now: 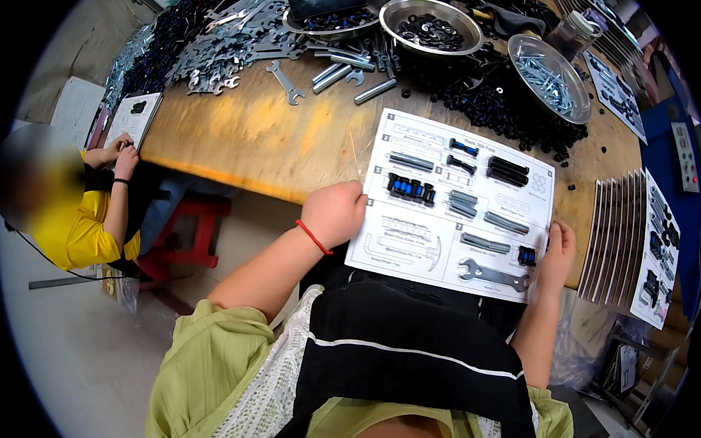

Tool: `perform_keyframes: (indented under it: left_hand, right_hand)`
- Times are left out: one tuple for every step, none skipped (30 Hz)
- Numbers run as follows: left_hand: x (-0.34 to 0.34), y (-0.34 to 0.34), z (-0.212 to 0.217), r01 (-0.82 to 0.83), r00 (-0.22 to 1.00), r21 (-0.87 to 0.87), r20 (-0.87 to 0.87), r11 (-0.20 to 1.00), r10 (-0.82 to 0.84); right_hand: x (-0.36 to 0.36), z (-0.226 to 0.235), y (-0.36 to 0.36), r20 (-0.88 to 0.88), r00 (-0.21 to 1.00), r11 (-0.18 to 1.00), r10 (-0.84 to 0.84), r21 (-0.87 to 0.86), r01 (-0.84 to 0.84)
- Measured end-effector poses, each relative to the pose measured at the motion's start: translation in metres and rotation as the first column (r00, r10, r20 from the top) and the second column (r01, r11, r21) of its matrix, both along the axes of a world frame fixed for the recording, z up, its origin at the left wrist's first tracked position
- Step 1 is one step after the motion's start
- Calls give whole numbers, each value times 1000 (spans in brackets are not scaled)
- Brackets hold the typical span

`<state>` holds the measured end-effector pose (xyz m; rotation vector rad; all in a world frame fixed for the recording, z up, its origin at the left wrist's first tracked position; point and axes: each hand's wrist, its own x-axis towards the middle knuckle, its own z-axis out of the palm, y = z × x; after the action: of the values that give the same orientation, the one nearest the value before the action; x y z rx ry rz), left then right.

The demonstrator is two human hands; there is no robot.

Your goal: The person assembles hardware kits by picking bolts, nuts, washers, and other fasteners from bowls and placing them into designated slots on a printed cardboard template. The person repeatedly completes one template, stacks it, and begins a new one.

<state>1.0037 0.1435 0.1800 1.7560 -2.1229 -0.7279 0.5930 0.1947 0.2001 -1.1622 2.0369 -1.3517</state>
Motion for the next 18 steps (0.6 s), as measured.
perform_keyframes:
  left_hand:
    - [2,-3,-1,22,1000,11,-1,1000,-22]
    - [4,-5,-4,45,999,21,-5,999,-45]
    - [6,-8,-1,66,998,33,-3,997,-66]
    - [9,-16,3,110,992,90,59,990,-116]
    - [8,-27,11,63,996,65,55,996,-67]
    - [6,-41,19,13,999,43,47,999,-15]
    - [4,-57,23,-38,999,21,37,999,37]
    - [4,-80,22,-107,994,-229,-27,967,104]
    - [4,-105,17,-184,983,-459,-110,869,150]
    - [-5,-135,10,-161,987,-533,-91,831,133]
    - [-10,-159,3,-141,990,-602,-72,786,122]
    - [-11,-175,-4,-106,991,-574,5,812,133]
    - [-14,-190,-10,-69,988,-543,79,837,132]
    - [-17,-197,-13,-33,980,-509,153,860,127]
    - [-16,-201,-16,-72,989,-467,83,881,124]
    - [-11,-205,-18,-107,992,-422,14,900,124]
    - [-13,-211,-19,-130,992,-373,-50,919,120]
    - [-9,-204,-21,-293,943,-433,-280,852,181]
  right_hand:
    - [0,-3,0,14,1000,1000,-18,10,18]
    - [-1,-7,0,25,999,999,-36,19,36]
    - [-9,-10,0,41,998,998,-53,30,52]
    - [-24,-18,0,93,995,999,-22,32,19]
    - [-35,-18,-2,103,994,998,-45,37,41]
    - [-42,-16,-5,111,992,997,-65,44,60]
    - [-49,-16,-7,118,989,996,-85,51,79]
    - [-50,-13,-12,120,987,994,-105,45,101]
    - [-58,-21,-13,71,993,996,-90,4,90]
    - [-80,-40,-16,25,997,996,-79,-35,80]
    - [-92,-51,-19,-23,998,995,-64,-72,62]
    - [-86,-50,-23,-114,991,994,-68,-88,58]
    - [-86,-51,-24,-116,990,994,-75,-90,65]
    - [-85,-51,-24,-118,990,993,-83,-90,73]
    - [-84,-50,-24,-119,989,993,-91,-91,81]
    - [-82,-50,-24,-132,988,992,-84,-103,70]
    - [-85,-48,-25,-158,982,989,-103,-120,84]
    - [-79,-47,-26,-180,976,986,-123,-137,99]
